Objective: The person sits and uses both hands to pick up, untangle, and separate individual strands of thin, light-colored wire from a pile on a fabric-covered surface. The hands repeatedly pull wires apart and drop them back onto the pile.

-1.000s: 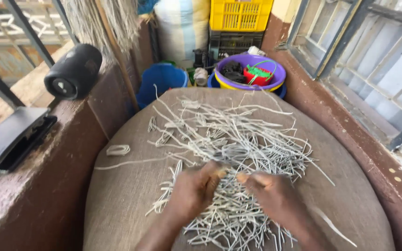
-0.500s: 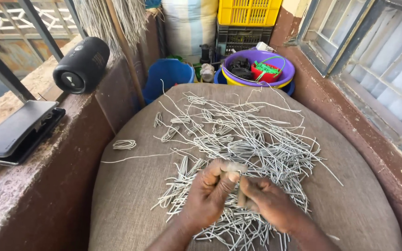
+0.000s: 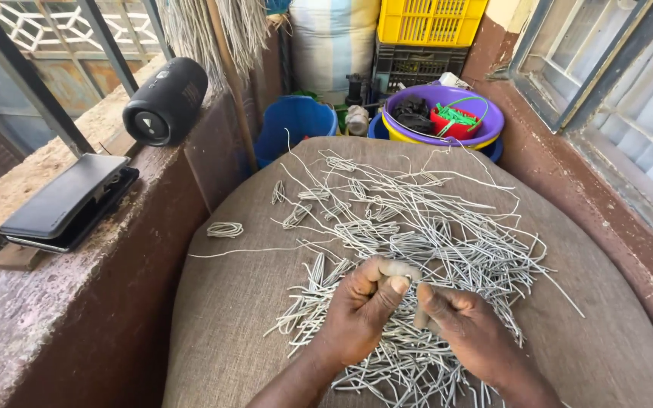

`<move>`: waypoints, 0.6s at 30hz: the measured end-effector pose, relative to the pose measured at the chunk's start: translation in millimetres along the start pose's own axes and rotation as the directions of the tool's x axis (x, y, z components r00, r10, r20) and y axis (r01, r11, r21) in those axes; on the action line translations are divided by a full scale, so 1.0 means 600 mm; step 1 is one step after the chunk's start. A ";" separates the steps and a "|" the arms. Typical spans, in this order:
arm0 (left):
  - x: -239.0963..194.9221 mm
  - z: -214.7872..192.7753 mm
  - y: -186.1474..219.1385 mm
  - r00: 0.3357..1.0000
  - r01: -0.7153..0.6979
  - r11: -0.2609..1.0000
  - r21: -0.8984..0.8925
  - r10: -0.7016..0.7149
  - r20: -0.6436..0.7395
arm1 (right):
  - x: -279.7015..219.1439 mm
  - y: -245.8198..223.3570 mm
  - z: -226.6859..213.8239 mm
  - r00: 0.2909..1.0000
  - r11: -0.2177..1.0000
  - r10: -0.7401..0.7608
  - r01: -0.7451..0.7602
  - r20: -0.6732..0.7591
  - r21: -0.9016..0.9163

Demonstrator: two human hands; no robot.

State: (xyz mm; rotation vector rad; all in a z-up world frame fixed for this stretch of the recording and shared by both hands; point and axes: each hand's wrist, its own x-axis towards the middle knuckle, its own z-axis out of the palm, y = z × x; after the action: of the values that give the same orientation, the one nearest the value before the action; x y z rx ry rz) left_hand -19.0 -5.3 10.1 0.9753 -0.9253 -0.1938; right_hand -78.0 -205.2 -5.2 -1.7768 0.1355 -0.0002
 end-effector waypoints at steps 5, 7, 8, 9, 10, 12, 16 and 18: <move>0.004 -0.036 0.001 0.991 -0.130 0.684 0.718 0.106 0.078 | -0.030 -0.132 -0.010 0.912 0.704 0.268 -0.404 -0.309 -0.583; -0.003 -0.027 -0.001 0.991 -0.130 0.561 0.817 0.094 0.093 | -0.042 -0.149 -0.004 0.862 0.600 0.260 -0.497 -0.435 -0.627; -0.008 -0.015 0.002 1.000 -0.015 0.751 0.661 0.018 0.002 | -0.046 -0.134 -0.005 0.888 0.707 0.194 -0.421 -0.416 -0.569; -0.006 -0.007 0.004 0.996 0.088 0.884 0.459 -0.071 -0.055 | -0.046 -0.120 -0.007 0.903 0.805 0.115 -0.329 -0.413 -0.494; 0.001 -0.007 -0.002 0.996 0.084 0.882 0.464 -0.068 -0.052 | -0.021 -0.080 0.000 0.904 0.808 0.111 -0.324 -0.413 -0.492; -0.004 0.015 -0.021 0.997 0.048 0.993 -0.110 -0.053 -0.047 | 0.001 0.009 0.008 0.998 0.994 0.062 -0.061 -0.005 0.095; 0.005 -0.023 0.015 0.994 0.109 0.966 0.234 -0.106 -0.025 | 0.000 -0.024 -0.008 0.998 0.997 0.069 -0.069 0.001 0.017; 0.007 -0.059 0.007 0.989 -0.146 0.391 0.909 0.080 0.125 | -0.032 -0.106 -0.016 0.913 0.659 -0.025 -0.291 -0.407 -0.693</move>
State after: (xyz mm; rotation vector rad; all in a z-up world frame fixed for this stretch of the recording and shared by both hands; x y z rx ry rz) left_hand 8.8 17.2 7.6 1.9531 -1.1663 0.5041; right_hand -91.9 -199.7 60.5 -2.5839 0.6397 -0.2204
